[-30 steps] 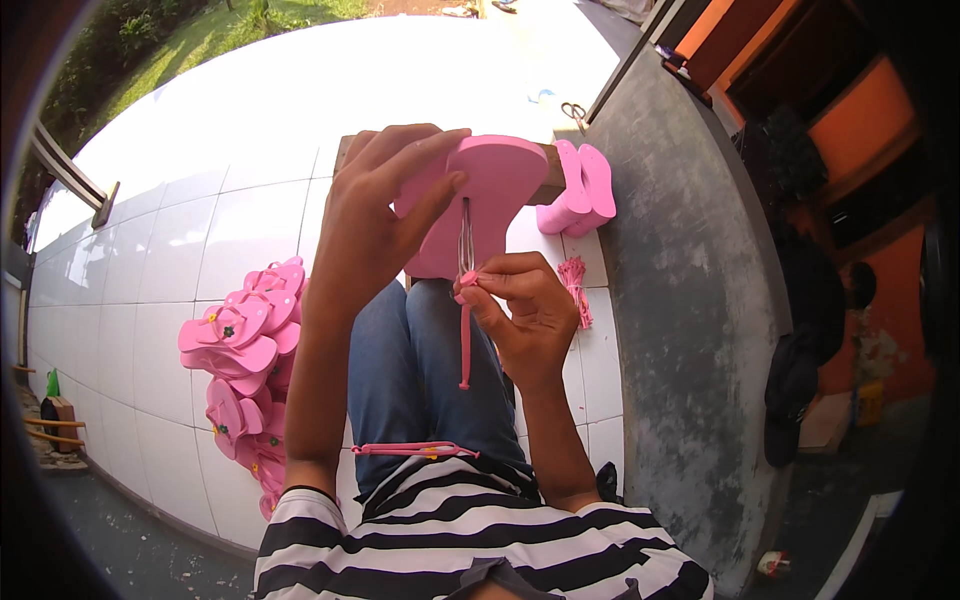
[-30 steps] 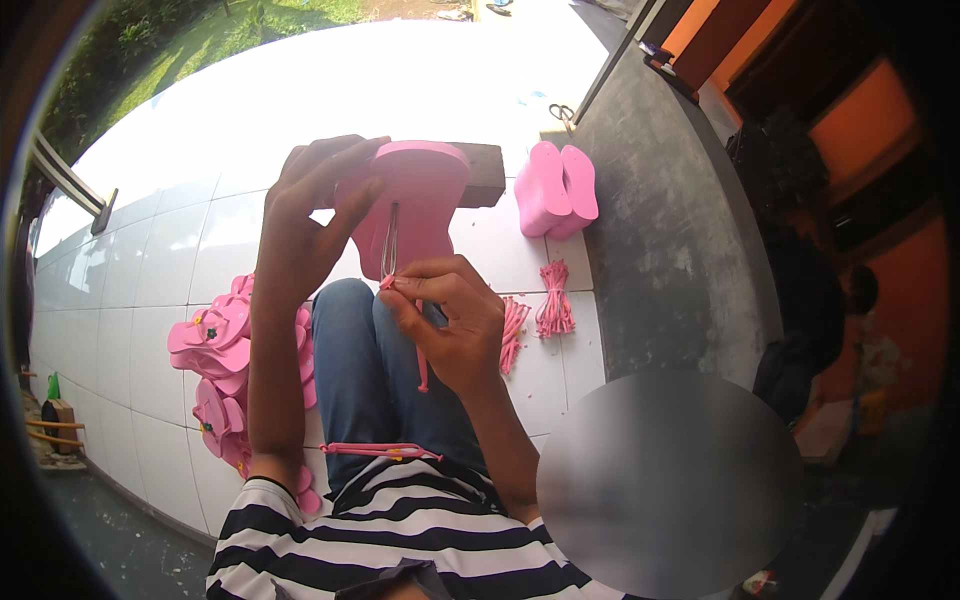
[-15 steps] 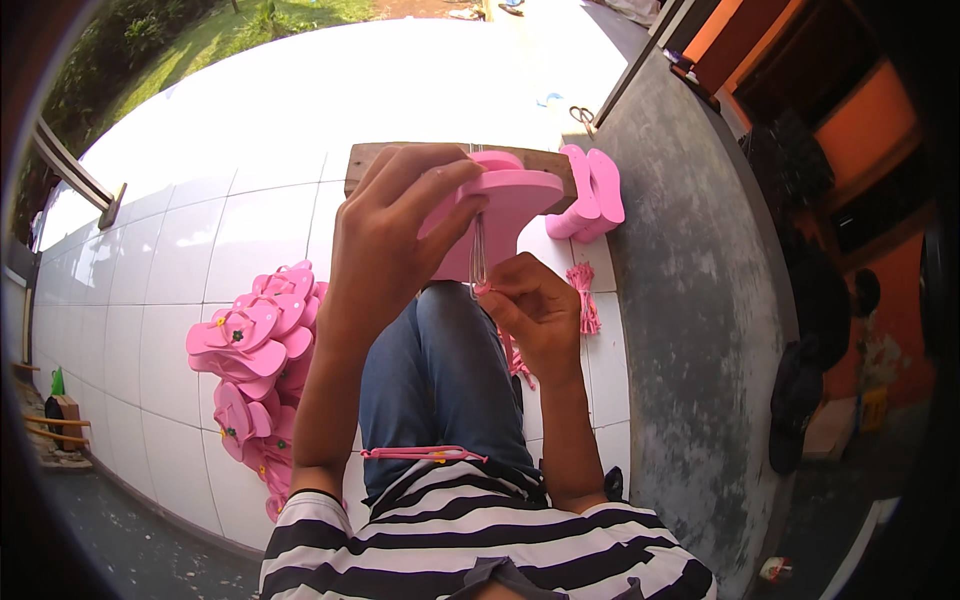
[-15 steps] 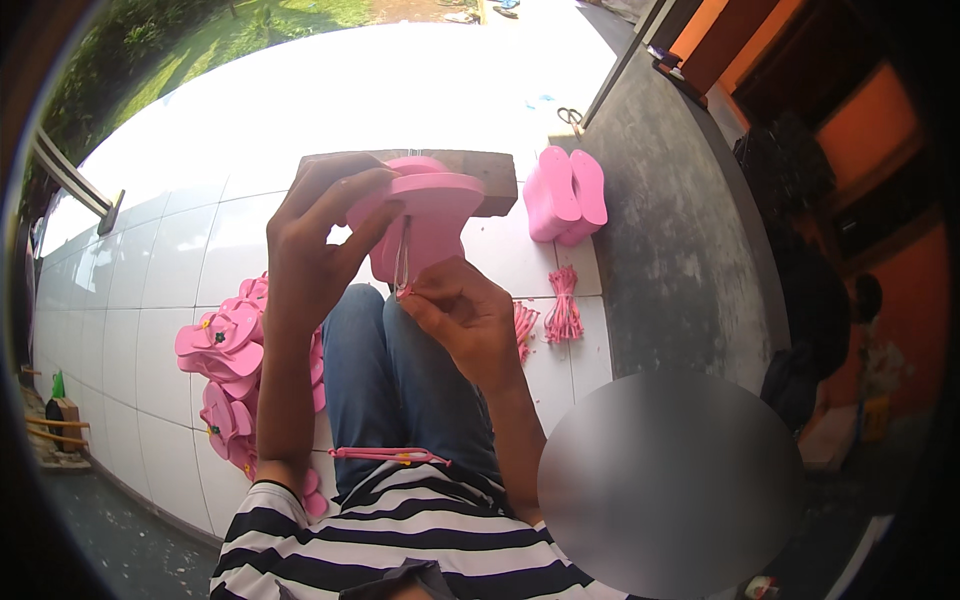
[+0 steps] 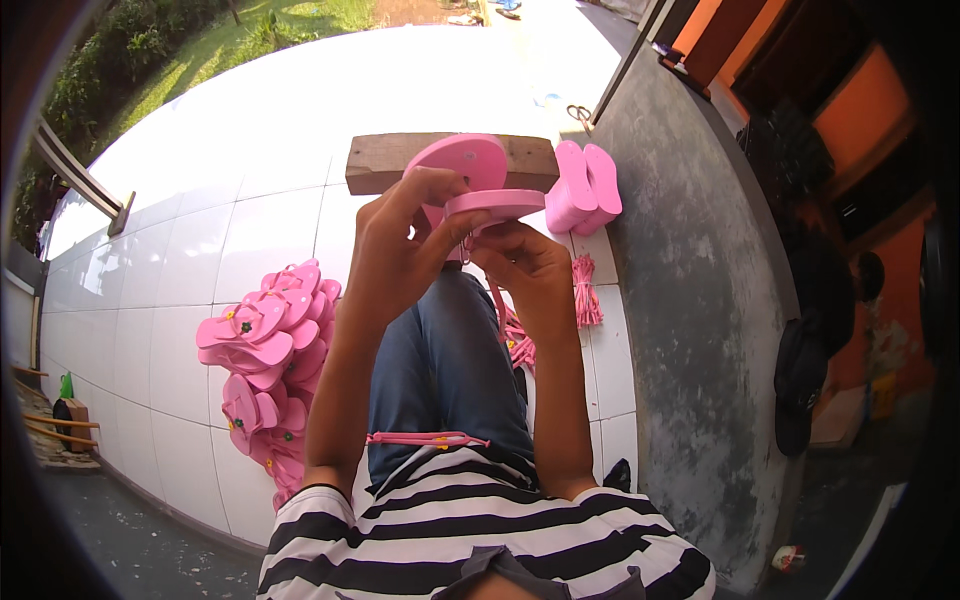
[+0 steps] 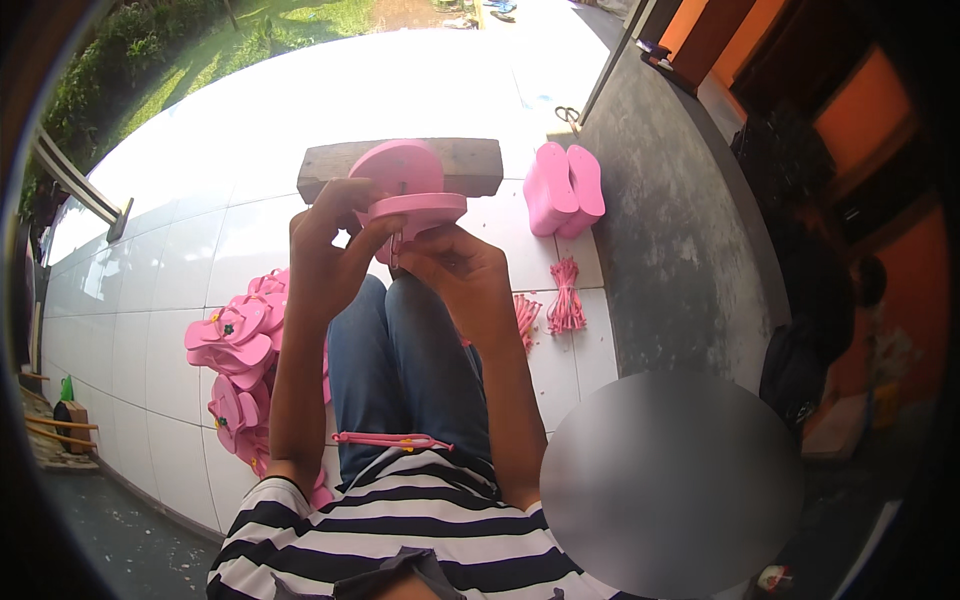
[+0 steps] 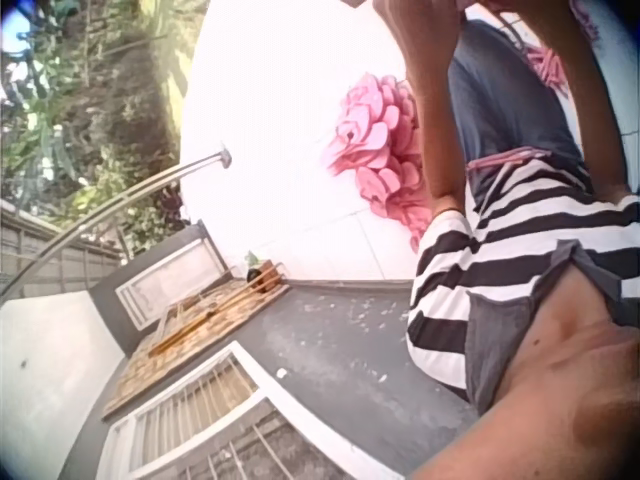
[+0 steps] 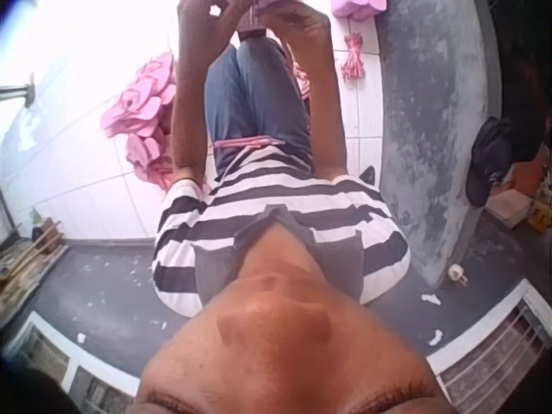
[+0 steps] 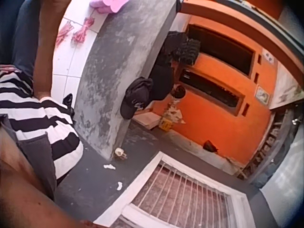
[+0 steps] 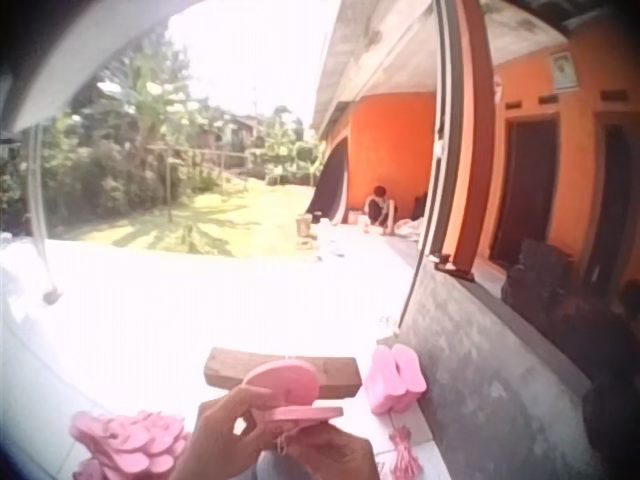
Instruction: The person pulls rubber straps through the holes in foam flip-flop soles using a fixed vertical metal hook tool.
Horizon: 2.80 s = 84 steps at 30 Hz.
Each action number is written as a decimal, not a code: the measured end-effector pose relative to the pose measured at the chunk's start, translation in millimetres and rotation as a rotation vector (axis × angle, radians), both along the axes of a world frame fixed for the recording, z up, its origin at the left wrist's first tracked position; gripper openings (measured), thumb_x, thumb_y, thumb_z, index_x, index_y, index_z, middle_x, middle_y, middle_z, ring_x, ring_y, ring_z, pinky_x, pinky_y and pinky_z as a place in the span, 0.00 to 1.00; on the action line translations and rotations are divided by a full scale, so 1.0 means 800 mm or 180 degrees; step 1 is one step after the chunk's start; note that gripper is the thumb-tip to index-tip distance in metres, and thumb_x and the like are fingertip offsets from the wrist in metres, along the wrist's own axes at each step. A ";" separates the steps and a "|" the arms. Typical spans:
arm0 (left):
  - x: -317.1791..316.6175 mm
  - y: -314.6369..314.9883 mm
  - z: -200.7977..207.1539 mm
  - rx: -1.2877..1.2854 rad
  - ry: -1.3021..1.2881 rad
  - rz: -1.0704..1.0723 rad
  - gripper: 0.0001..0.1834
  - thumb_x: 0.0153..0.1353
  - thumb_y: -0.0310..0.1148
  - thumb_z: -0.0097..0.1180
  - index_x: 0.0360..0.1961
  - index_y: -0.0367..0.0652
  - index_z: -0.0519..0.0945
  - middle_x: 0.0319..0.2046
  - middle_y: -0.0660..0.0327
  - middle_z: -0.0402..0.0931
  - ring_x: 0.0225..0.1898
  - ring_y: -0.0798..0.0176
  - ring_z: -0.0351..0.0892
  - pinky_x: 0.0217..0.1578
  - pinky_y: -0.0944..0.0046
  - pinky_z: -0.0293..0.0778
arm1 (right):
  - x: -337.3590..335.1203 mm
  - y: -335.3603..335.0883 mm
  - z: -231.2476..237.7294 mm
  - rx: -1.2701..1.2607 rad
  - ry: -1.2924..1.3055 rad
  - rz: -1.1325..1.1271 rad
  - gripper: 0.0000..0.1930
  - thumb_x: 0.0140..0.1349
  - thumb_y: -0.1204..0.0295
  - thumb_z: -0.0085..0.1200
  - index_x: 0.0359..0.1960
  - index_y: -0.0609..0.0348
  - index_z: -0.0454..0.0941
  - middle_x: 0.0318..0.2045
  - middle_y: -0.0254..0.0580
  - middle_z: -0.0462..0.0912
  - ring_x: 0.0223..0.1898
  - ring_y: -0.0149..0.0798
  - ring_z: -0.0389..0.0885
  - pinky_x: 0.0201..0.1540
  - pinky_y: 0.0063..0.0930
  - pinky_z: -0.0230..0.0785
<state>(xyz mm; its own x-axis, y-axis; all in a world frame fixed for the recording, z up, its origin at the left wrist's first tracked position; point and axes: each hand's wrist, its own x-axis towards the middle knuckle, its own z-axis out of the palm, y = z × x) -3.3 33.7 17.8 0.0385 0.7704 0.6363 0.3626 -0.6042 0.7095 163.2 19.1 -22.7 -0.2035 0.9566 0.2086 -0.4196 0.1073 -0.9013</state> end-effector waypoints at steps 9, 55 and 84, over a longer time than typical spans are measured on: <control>0.017 -0.037 -0.034 -0.0100 -0.1181 -0.0793 0.19 0.73 0.40 0.48 0.58 0.39 0.72 0.50 0.56 0.78 0.52 0.64 0.76 0.53 0.61 0.71 | 0.029 0.008 0.002 0.1175 -0.0887 -0.1179 0.24 0.63 0.61 0.62 0.58 0.57 0.71 0.54 0.45 0.76 0.57 0.42 0.75 0.59 0.36 0.67; -0.016 -0.108 -0.153 -0.1928 -0.0683 0.0330 0.15 0.69 0.36 0.57 0.44 0.32 0.81 0.37 0.58 0.83 0.39 0.72 0.79 0.40 0.70 0.73 | -0.017 -0.133 -0.055 0.1741 -0.3837 -0.0282 0.06 0.60 0.69 0.59 0.32 0.57 0.77 0.28 0.40 0.76 0.33 0.42 0.78 0.34 0.35 0.73; -0.008 -0.027 -0.056 0.0897 -0.0731 -0.0924 0.24 0.48 0.25 0.69 0.42 0.45 0.67 0.36 0.53 0.74 0.36 0.58 0.73 0.40 0.61 0.69 | -0.015 -0.050 -0.016 0.1555 -0.1554 -0.1807 0.11 0.55 0.87 0.63 0.40 0.65 0.80 0.42 0.51 0.85 0.45 0.43 0.85 0.50 0.33 0.78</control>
<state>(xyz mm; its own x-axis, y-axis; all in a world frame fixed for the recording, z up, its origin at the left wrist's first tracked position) -9.9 11.8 -27.0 0.0607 0.5443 0.8367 0.0026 -0.8383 0.5452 151.3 -20.6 -35.3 0.1008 0.7673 0.6333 0.2320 0.6009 -0.7649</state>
